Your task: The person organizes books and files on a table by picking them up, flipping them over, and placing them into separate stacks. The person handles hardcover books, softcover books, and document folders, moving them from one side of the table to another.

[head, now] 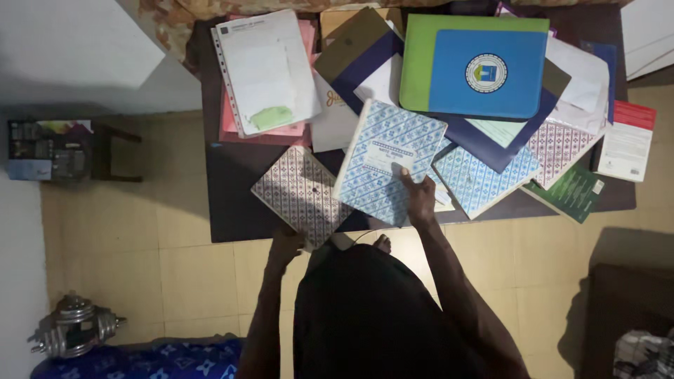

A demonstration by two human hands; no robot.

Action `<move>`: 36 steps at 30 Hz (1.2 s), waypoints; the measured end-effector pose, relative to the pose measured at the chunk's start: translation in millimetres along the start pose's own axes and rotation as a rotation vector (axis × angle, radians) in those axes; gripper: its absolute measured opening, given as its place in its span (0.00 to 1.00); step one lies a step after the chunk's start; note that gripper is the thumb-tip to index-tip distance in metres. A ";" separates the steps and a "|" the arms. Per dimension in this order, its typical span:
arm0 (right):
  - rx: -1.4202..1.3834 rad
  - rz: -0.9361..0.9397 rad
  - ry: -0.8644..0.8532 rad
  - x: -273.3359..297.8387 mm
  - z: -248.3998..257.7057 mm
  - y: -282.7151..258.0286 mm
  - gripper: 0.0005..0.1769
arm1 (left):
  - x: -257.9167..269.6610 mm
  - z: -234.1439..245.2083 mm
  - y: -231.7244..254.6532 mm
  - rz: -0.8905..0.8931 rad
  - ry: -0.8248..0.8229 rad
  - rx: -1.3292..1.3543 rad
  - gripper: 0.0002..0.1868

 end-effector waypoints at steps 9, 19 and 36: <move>0.039 -0.023 -0.136 9.3 -8.3 2.4 0.15 | 64.4 43.8 69.7 -0.114 0.172 0.305 0.15; -0.482 0.058 -0.529 54.7 -114.8 56.4 0.30 | 206.6 76.2 200.6 -0.384 0.528 -0.403 0.18; -0.584 -0.307 -0.404 79.3 -138.7 141.0 0.29 | 85.3 20.6 155.7 -0.844 0.763 -0.274 0.40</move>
Point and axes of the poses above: each hand's wrist, its own x-axis away from the middle knuckle, its own z-axis out of the back of the hand, y = z × x, the point moved 10 cm from there along -x, towards the middle knuckle, and after that the axes turned 15 degrees about z, right-handed, at the moved point
